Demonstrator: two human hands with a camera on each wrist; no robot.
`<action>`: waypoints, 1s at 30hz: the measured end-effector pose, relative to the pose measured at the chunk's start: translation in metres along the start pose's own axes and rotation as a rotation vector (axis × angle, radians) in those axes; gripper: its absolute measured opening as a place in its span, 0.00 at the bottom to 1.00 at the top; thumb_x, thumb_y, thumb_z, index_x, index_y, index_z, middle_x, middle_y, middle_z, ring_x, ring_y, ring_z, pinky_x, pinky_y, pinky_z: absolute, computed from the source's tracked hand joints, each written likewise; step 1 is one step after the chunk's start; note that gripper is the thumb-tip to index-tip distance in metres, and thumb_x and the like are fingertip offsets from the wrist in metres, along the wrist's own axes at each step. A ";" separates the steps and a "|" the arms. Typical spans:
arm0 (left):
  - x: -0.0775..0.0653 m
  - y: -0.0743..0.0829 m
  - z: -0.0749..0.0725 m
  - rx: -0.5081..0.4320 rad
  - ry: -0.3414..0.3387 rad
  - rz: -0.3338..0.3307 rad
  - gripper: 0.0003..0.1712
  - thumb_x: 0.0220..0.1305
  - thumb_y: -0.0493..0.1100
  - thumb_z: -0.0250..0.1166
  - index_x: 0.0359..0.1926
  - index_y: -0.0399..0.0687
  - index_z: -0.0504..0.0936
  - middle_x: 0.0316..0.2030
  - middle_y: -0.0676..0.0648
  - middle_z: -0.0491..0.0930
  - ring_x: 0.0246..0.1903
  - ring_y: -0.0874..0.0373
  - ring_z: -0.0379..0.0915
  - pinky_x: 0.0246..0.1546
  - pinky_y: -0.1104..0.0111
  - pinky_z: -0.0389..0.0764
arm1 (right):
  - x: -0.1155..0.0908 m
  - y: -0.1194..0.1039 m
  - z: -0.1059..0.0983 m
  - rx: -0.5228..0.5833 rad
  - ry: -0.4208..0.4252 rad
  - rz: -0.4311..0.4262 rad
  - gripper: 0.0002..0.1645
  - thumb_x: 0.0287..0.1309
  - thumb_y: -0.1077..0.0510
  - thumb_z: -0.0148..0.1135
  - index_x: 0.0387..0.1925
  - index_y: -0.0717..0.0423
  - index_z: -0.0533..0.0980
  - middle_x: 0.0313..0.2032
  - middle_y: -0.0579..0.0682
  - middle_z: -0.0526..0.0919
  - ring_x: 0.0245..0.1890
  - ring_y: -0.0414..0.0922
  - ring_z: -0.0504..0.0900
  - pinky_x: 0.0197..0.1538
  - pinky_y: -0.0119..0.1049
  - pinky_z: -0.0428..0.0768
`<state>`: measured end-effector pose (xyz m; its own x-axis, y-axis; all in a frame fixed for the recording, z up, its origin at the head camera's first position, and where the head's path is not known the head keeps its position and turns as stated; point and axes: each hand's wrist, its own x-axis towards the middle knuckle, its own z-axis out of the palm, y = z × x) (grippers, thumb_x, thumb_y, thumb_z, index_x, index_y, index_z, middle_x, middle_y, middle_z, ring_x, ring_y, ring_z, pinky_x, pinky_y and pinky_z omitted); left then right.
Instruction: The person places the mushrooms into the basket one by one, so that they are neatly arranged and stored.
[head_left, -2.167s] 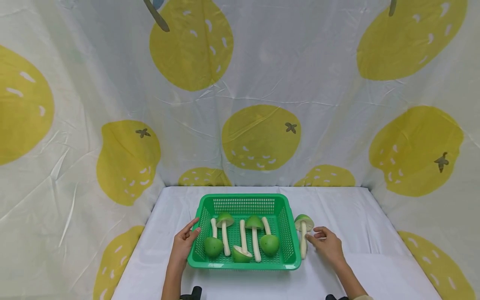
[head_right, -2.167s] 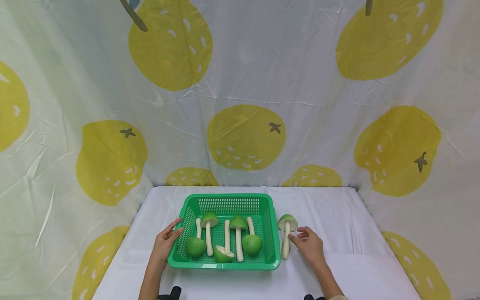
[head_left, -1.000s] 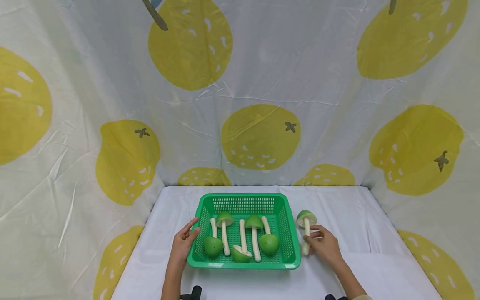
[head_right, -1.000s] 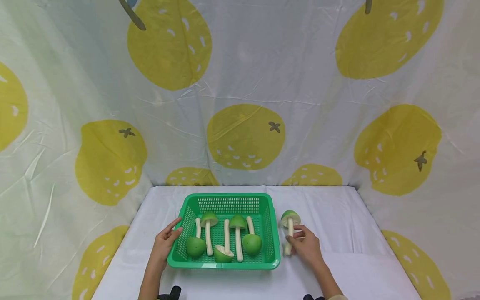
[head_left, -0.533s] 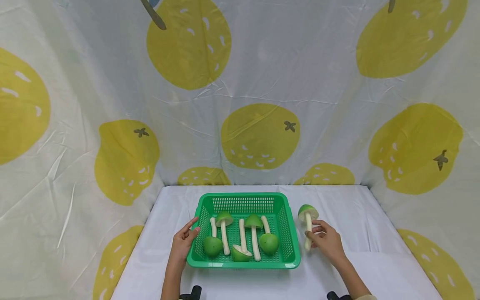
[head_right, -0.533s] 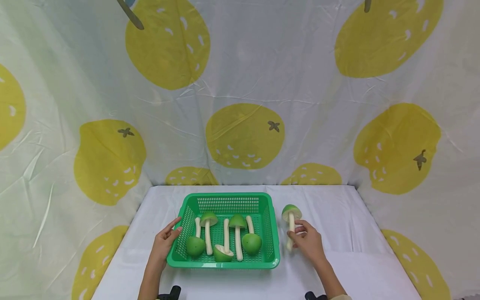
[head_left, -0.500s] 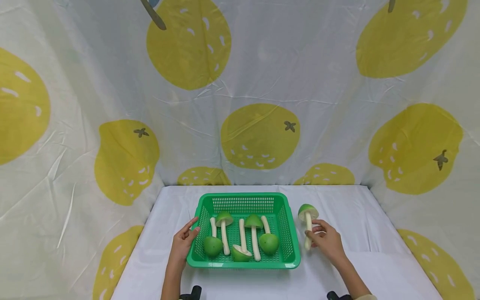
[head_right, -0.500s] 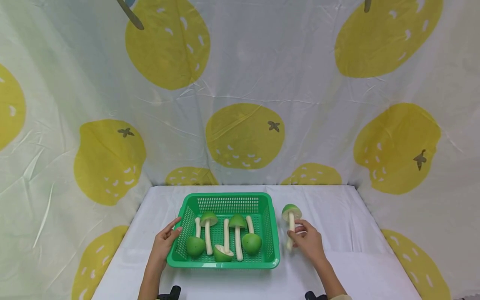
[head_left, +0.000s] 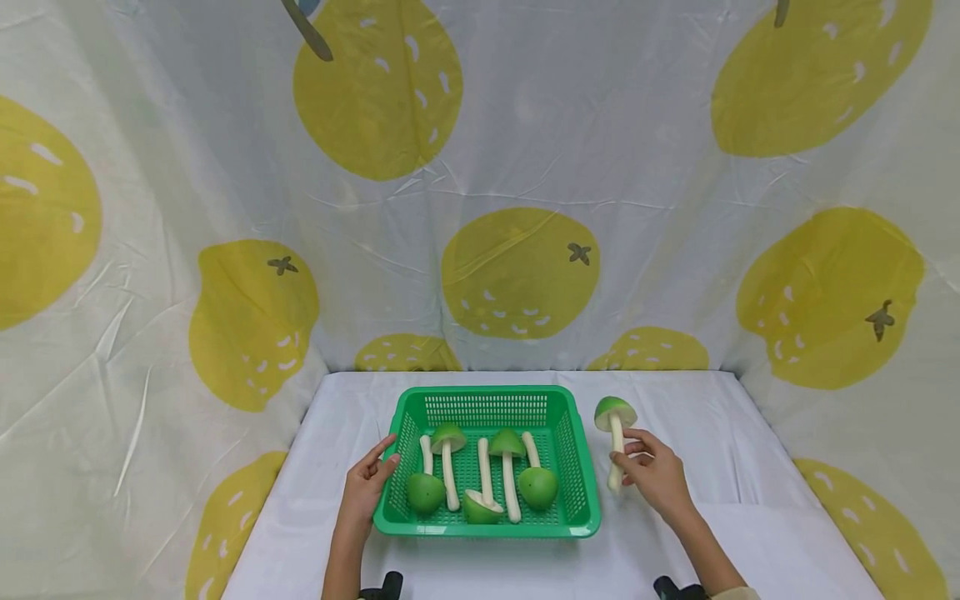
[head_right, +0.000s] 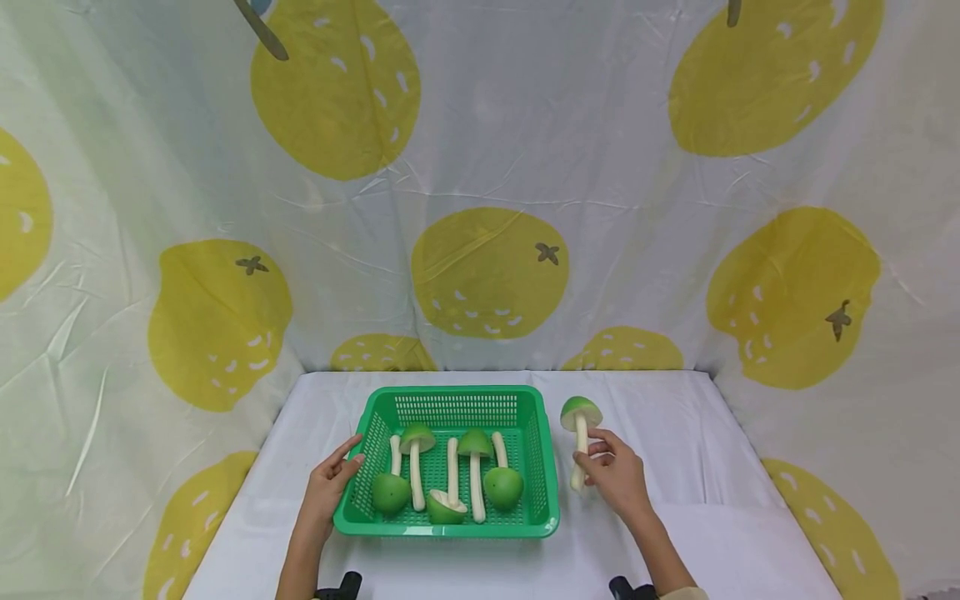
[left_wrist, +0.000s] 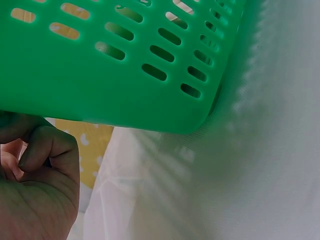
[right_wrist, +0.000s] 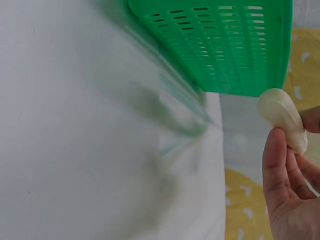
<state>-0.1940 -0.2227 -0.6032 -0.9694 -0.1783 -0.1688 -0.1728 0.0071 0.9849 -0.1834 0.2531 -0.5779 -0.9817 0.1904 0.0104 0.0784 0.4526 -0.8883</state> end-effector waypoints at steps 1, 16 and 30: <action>0.000 0.000 0.000 -0.003 0.002 0.000 0.27 0.72 0.45 0.67 0.70 0.54 0.77 0.21 0.55 0.67 0.19 0.65 0.62 0.22 0.73 0.70 | 0.000 -0.001 0.000 0.002 0.001 -0.001 0.29 0.63 0.56 0.72 0.63 0.57 0.76 0.45 0.60 0.82 0.29 0.37 0.84 0.33 0.41 0.88; -0.004 0.002 0.000 -0.013 -0.007 0.013 0.28 0.71 0.47 0.68 0.70 0.55 0.77 0.22 0.56 0.66 0.20 0.65 0.62 0.23 0.73 0.71 | -0.002 -0.025 -0.002 0.037 -0.005 -0.048 0.29 0.65 0.54 0.71 0.64 0.57 0.75 0.46 0.61 0.82 0.31 0.36 0.85 0.33 0.38 0.87; -0.002 0.001 0.000 -0.003 -0.013 0.000 0.28 0.72 0.46 0.67 0.71 0.53 0.76 0.22 0.55 0.65 0.19 0.65 0.62 0.23 0.73 0.71 | -0.003 -0.038 0.005 0.060 -0.014 -0.061 0.27 0.64 0.57 0.71 0.63 0.58 0.76 0.46 0.60 0.81 0.32 0.37 0.84 0.33 0.41 0.88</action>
<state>-0.1925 -0.2229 -0.6015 -0.9716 -0.1659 -0.1689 -0.1720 0.0042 0.9851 -0.1846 0.2309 -0.5464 -0.9866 0.1517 0.0594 0.0082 0.4099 -0.9121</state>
